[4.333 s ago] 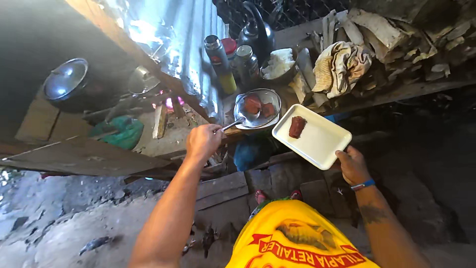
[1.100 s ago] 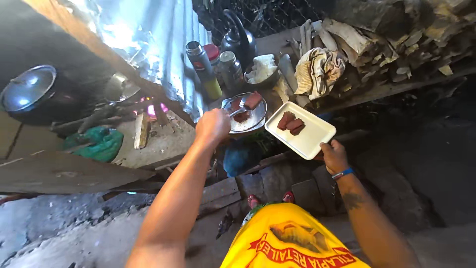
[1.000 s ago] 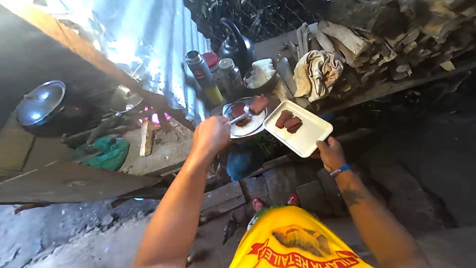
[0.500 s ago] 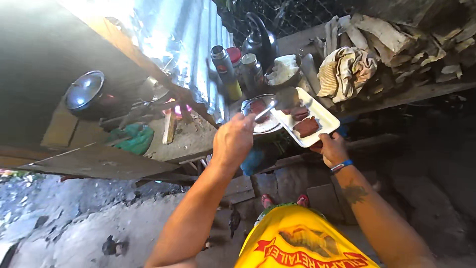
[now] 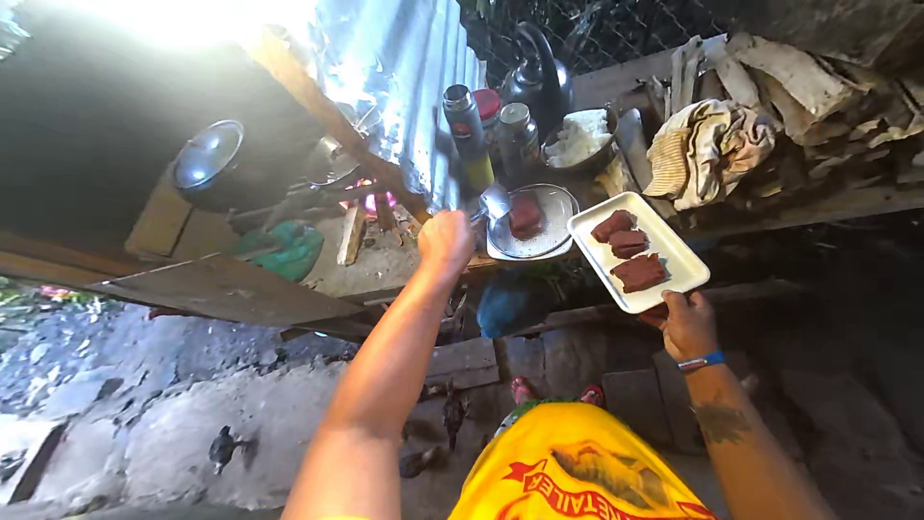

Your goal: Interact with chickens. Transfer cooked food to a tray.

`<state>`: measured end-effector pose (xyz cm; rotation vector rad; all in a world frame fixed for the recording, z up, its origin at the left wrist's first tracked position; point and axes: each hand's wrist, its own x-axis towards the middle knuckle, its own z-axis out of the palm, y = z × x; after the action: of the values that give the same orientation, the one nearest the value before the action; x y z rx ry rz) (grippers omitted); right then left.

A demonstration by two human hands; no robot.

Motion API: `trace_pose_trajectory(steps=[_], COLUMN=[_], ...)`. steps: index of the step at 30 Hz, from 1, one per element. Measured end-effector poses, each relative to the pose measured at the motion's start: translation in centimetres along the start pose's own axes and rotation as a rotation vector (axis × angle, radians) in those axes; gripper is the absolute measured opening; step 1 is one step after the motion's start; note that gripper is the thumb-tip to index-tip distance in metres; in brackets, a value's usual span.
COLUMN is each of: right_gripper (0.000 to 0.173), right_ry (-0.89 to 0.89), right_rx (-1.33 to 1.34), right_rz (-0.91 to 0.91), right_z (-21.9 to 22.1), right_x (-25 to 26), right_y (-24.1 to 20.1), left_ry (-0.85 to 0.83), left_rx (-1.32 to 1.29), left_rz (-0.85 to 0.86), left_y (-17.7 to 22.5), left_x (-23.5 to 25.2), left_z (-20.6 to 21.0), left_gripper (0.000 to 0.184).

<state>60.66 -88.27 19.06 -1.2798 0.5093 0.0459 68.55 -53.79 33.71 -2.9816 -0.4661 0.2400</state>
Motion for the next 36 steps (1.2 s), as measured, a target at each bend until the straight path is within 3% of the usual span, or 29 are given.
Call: trace_pose_trajectory(steps=[16,30,36], right_gripper=[0.031,0.031,0.033], right_ry=[0.075,0.07,0.061], right_rx=[0.01,0.005,-0.004], right_rz=[0.011,-0.003,-0.002], right_z=[-1.9,-2.3,-1.2], right_x=[-0.9,-1.1,-0.5], right_y=[0.3,0.5,0.8], left_ry=[-0.07,-0.207,-0.069], left_rx=[0.088,-0.348,-0.418], left_rz=[0.135,0.157,0.249], left_y=[0.4,-2.3,-0.3], left_x=[-0.7,0.3,-1.4], left_z=[-1.6,2.3,5.8], left_gripper=[0.028,0.033,0.033])
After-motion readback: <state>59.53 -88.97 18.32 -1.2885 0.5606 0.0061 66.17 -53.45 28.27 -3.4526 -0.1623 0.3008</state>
